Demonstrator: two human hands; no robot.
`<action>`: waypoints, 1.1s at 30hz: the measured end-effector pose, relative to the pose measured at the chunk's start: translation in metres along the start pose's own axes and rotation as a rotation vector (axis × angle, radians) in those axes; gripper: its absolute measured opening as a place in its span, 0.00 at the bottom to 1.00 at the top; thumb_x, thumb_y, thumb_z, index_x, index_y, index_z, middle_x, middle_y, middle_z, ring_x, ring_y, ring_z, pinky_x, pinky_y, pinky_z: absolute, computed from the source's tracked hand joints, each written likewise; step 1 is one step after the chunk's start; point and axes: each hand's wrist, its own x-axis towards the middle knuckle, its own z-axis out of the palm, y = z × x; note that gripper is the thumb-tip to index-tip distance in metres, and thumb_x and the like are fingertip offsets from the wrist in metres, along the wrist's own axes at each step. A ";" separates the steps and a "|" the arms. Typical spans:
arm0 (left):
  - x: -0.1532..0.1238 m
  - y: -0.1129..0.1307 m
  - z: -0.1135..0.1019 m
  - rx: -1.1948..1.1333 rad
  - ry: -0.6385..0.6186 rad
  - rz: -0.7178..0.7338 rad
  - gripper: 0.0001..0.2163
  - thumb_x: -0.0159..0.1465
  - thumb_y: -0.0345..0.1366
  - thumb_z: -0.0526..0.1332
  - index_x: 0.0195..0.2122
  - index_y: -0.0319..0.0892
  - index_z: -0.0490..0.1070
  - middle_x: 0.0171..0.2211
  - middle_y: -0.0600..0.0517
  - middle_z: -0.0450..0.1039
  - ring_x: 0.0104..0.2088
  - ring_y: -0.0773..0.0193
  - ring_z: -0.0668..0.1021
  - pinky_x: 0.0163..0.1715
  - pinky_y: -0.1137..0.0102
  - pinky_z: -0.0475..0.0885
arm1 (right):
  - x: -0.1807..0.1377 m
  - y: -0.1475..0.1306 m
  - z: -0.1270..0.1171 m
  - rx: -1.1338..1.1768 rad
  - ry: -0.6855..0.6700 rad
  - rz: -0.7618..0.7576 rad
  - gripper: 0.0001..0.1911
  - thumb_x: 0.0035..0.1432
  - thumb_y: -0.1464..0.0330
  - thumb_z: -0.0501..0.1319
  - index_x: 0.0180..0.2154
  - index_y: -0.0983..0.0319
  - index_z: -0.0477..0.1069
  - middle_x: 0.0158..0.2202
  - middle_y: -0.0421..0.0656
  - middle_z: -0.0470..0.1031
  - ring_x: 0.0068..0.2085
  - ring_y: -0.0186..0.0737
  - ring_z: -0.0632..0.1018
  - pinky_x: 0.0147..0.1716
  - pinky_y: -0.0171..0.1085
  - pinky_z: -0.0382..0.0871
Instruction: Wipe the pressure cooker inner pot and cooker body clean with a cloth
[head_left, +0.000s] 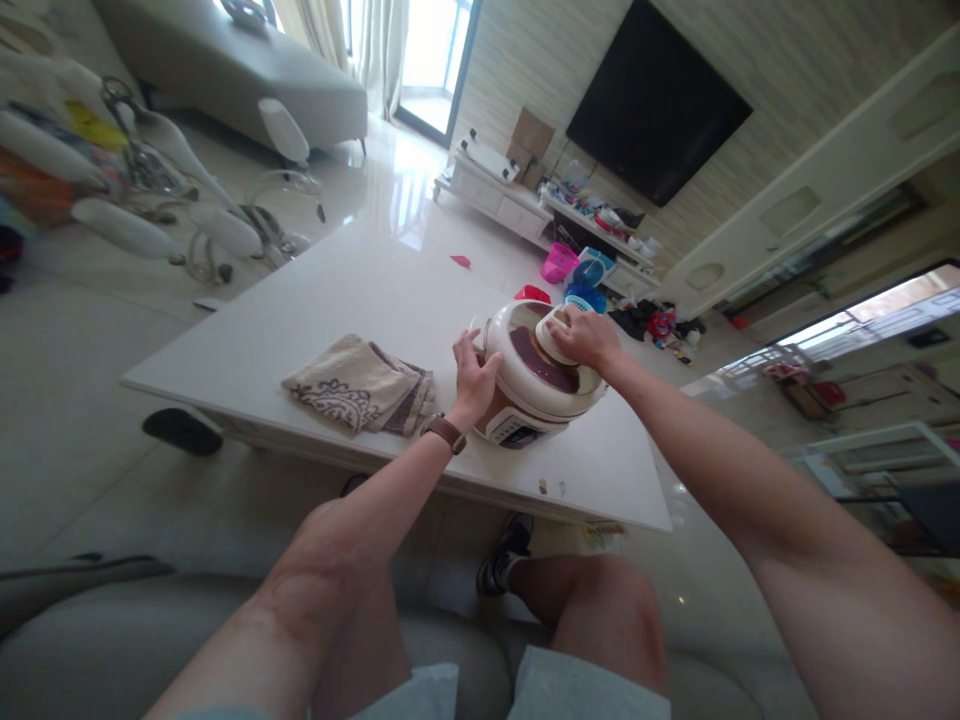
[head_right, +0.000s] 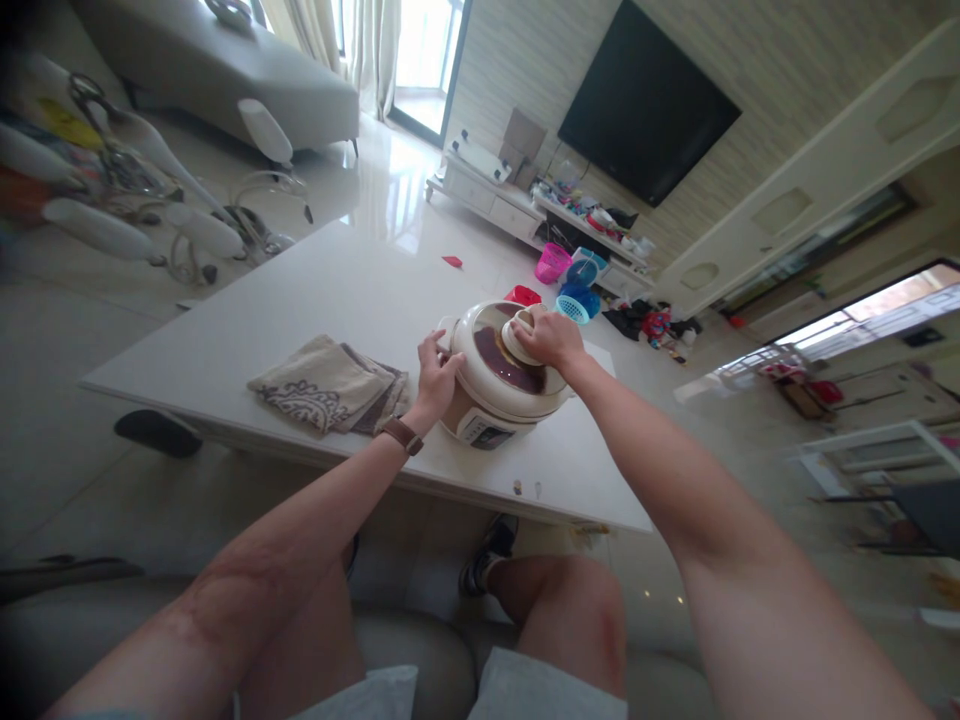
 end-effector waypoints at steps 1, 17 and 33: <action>0.001 -0.001 0.000 -0.005 0.004 0.000 0.25 0.64 0.35 0.64 0.63 0.48 0.66 0.68 0.43 0.60 0.74 0.50 0.62 0.73 0.55 0.61 | 0.000 0.001 0.001 0.002 0.008 -0.006 0.30 0.73 0.46 0.49 0.56 0.62 0.75 0.52 0.59 0.84 0.53 0.63 0.82 0.48 0.45 0.69; 0.013 -0.001 -0.006 0.032 0.021 -0.088 0.24 0.68 0.32 0.58 0.65 0.40 0.74 0.44 0.48 0.79 0.45 0.59 0.79 0.59 0.63 0.73 | -0.004 -0.008 0.002 0.020 0.019 0.102 0.33 0.74 0.44 0.48 0.59 0.60 0.74 0.52 0.58 0.83 0.54 0.64 0.82 0.51 0.48 0.71; 0.012 -0.001 -0.005 -0.021 0.028 -0.060 0.23 0.69 0.30 0.59 0.64 0.40 0.77 0.64 0.44 0.78 0.64 0.57 0.77 0.73 0.61 0.63 | -0.003 -0.022 -0.003 0.085 -0.035 0.227 0.37 0.73 0.42 0.45 0.60 0.62 0.74 0.56 0.62 0.81 0.57 0.68 0.81 0.55 0.55 0.73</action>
